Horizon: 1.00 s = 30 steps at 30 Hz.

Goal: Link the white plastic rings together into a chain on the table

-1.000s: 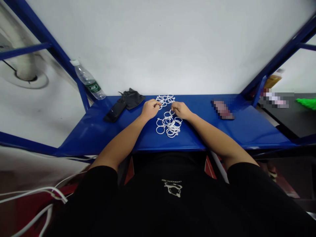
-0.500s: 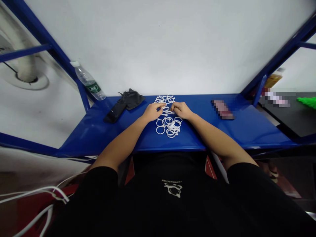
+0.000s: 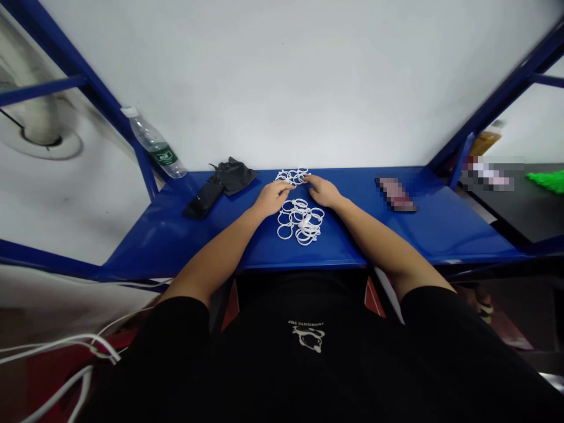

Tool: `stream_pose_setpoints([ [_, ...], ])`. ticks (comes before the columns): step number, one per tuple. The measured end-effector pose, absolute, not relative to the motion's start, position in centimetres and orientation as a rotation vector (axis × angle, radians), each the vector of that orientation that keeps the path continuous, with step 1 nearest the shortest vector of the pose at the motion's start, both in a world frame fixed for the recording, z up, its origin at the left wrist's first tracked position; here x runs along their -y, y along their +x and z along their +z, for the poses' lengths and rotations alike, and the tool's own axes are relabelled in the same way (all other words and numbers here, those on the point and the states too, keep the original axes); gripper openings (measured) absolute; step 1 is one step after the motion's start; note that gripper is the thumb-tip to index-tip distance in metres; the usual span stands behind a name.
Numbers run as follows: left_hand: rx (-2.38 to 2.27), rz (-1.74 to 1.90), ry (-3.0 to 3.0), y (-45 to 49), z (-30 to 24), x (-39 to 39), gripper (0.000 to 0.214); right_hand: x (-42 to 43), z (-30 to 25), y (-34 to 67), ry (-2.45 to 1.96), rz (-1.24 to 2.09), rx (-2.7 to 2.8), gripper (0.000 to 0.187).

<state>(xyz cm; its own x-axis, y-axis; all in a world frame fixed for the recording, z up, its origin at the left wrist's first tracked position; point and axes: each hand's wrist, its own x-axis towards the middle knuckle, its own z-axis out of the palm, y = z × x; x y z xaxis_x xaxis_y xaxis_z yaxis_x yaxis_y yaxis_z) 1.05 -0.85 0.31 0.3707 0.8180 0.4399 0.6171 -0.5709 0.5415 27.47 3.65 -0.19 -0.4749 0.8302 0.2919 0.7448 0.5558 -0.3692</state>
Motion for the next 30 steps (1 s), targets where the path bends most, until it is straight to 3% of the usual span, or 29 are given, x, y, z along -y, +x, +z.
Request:
stream_pose_setpoints([
  [3, -1.557, 0.958, 2.386, 0.0, -0.1, -0.2, 0.033, -3.8, 0.3, 26.7, -1.42, 0.264, 2.418, 0.073],
  [6, -1.724, 0.832, 2.38, -0.7, -0.9, -0.8, 0.026, -3.5, 0.6, 26.4, -1.447, 0.249, 2.438, 0.063],
  [18, -1.714, 0.808, 2.386, -0.8, -1.6, -1.3, 0.014, -3.2, -0.3, 27.8, -1.266, 0.202, 2.351, 0.043],
  [30, -1.718, 1.028, 2.087, -0.3, -0.7, -0.7, 0.015, -4.2, -0.6, 29.1, -1.35, 0.174, 2.22, 0.057],
])
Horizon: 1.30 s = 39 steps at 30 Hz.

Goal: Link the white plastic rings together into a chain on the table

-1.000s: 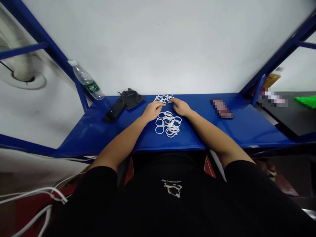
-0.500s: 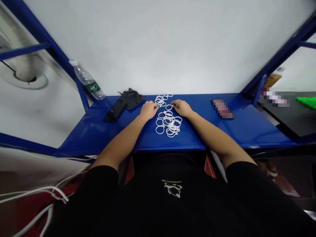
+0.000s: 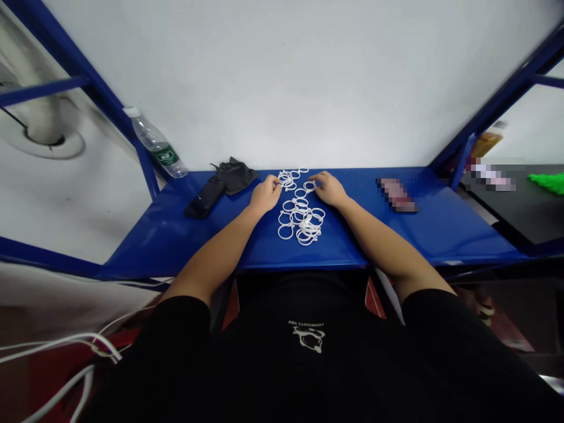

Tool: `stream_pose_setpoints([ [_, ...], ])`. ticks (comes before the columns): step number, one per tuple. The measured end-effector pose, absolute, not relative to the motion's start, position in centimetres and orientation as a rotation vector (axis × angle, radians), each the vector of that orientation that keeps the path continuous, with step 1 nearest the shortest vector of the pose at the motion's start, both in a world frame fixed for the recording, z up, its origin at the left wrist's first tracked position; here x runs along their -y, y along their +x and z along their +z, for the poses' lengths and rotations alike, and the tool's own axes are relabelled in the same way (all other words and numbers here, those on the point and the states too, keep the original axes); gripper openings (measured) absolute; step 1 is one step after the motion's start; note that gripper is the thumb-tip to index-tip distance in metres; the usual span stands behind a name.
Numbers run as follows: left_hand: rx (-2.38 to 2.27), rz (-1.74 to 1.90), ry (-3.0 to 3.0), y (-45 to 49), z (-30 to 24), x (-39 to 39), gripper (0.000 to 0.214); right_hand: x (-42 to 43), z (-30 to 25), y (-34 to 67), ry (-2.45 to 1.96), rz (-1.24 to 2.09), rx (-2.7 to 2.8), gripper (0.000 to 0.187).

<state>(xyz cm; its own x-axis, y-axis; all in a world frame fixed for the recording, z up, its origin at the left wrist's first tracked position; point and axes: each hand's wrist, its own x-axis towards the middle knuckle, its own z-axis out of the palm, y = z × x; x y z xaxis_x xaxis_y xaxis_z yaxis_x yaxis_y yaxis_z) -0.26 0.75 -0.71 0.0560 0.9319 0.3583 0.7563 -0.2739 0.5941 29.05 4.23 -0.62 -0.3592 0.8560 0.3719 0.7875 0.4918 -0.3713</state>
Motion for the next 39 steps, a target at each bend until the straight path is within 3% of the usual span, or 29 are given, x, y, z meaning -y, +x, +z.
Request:
stream_pose_setpoints([
  [4, -1.678, 1.047, 2.094, -0.3, -0.9, -1.0, 0.026, -4.5, -0.5, 29.8, -1.476, 0.177, 2.231, 0.047],
  [7, -1.726, 0.944, 2.159, -0.1, -0.7, -0.8, 0.023, -4.4, -0.5, 29.8, -1.515, 0.177, 2.28, 0.042],
  [10, -1.77, 0.857, 2.206, 0.3, -0.3, -0.4, 0.016, -4.1, -0.3, 29.6, -1.513, 0.17, 2.3, 0.041],
  [17, -1.749, 0.955, 2.163, 0.6, -0.2, 0.1, 0.023, -3.7, 0.0, 29.4, -1.397, 0.169, 2.36, 0.047],
  [23, -1.7, 1.06, 2.137, 0.7, 0.2, 0.3, 0.022, -3.7, -0.1, 29.2, -1.315, 0.161, 2.425, 0.033],
  [30, -1.789, 0.906, 2.127, 1.2, 1.5, 1.3, 0.018, -3.7, -0.3, 28.9, -1.21, 0.146, 2.354, 0.02],
  [35, -1.787, 0.912, 2.145, 1.4, 1.7, 1.4, 0.02, -3.6, -0.4, 28.7, -1.22, 0.167, 2.098, 0.024],
  [39, -1.788, 0.919, 2.151, 1.5, 1.7, 1.4, 0.02, -3.4, -0.3, 28.8, -1.231, 0.221, 1.954, 0.055],
])
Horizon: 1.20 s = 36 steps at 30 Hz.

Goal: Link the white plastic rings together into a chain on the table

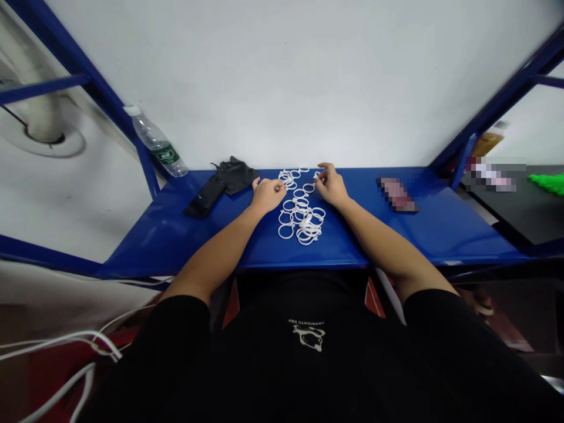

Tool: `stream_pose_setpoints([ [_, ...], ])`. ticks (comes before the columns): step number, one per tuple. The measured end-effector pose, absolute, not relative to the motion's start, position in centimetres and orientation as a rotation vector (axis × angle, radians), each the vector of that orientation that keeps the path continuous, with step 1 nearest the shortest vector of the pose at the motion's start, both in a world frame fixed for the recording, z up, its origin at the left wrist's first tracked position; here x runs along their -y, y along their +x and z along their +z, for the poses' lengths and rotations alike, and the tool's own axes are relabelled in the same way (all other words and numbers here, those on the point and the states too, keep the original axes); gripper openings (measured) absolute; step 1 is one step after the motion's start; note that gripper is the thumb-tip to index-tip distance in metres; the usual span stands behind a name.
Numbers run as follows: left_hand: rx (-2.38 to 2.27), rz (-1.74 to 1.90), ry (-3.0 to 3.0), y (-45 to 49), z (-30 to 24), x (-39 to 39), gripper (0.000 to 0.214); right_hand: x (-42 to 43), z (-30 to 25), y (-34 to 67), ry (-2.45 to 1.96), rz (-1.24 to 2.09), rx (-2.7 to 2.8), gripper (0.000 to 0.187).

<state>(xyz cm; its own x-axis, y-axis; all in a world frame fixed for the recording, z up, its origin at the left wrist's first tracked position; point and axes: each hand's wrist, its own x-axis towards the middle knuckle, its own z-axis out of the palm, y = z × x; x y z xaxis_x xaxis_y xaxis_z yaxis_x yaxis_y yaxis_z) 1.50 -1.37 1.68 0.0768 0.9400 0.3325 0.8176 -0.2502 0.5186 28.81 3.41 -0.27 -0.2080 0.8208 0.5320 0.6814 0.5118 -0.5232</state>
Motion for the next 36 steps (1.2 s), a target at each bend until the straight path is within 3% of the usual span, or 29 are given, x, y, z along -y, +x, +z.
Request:
stream_pose_setpoints([
  [2, -1.787, 0.914, 2.159, 1.54, 1.7, 1.41, 0.02, -3.33, -0.15, 28.82, -1.223, 0.198, 1.975, 0.06],
  [7, -1.748, 0.904, 2.176, 1.59, 1.61, 1.4, 0.019, -3.44, -0.09, 28.66, -1.232, 0.112, 2.043, 0.041],
  [13, -1.795, 0.917, 2.162, 1.5, 1.67, 1.26, 0.023, -3.47, -0.13, 28.62, -1.262, 0.145, 1.947, 0.037],
  [36, -1.576, 0.901, 2.334, 1.5, 1.86, 1.38, 0.042, -3.66, -0.11, 28.74, -1.246, 0.175, 1.914, 0.037],
])
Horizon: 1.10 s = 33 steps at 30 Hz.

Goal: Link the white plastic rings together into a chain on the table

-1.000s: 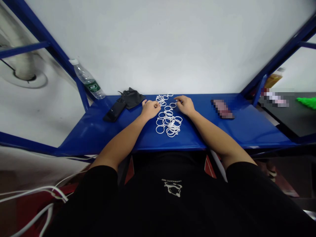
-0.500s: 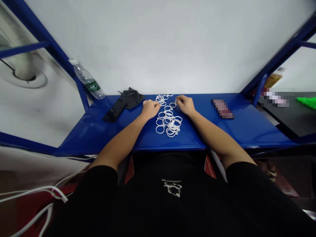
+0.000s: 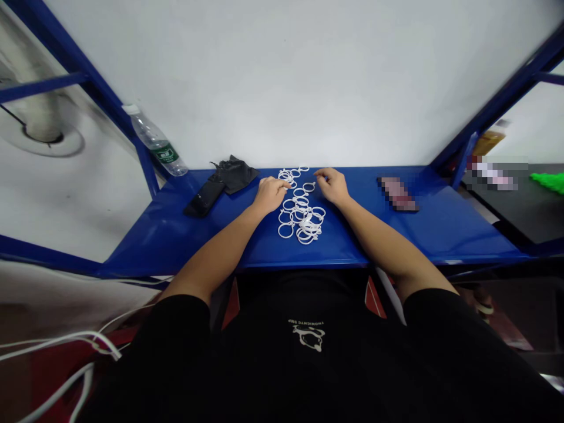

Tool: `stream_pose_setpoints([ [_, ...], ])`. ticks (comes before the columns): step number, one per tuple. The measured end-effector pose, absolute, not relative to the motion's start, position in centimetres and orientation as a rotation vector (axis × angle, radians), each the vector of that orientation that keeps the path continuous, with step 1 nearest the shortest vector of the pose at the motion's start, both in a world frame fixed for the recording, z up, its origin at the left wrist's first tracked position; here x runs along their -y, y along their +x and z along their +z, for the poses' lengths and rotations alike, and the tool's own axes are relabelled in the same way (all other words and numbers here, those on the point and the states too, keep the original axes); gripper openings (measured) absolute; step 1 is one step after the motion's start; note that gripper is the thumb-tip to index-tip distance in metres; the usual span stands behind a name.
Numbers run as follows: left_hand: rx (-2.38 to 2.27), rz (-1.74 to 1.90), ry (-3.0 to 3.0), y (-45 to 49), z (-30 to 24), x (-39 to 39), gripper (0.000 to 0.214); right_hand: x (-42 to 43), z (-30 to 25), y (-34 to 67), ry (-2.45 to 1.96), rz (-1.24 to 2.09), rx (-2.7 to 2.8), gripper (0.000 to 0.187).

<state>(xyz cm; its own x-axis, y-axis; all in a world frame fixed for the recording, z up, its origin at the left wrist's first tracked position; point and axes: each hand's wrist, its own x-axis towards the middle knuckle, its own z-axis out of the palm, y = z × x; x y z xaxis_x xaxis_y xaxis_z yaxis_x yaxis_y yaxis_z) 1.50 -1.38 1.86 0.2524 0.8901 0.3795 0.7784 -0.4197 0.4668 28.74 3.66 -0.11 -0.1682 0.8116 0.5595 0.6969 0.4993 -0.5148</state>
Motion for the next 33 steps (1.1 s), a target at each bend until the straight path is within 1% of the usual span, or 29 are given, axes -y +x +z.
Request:
stream_pose_setpoints([
  [14, -1.578, 0.858, 2.341, 1.6, 2.04, 1.83, 0.032, -3.48, 0.08, 28.7, -1.266, 0.144, 1.973, 0.036],
  [22, -1.593, 0.863, 2.334, 1.52, 2.06, 1.75, 0.03, -3.63, 0.11, 28.7, -1.288, 0.123, 1.999, 0.029],
  [29, -1.589, 0.881, 2.323, 1.51, 1.98, 1.74, 0.029, -3.23, 0.69, 28.48, -1.333, 0.086, 2.02, 0.03],
  [33, -1.58, 0.887, 2.307, 1.41, 1.87, 1.62, 0.031, -2.74, 0.88, 28.29, -1.274, 0.061, 2.059, 0.032],
])
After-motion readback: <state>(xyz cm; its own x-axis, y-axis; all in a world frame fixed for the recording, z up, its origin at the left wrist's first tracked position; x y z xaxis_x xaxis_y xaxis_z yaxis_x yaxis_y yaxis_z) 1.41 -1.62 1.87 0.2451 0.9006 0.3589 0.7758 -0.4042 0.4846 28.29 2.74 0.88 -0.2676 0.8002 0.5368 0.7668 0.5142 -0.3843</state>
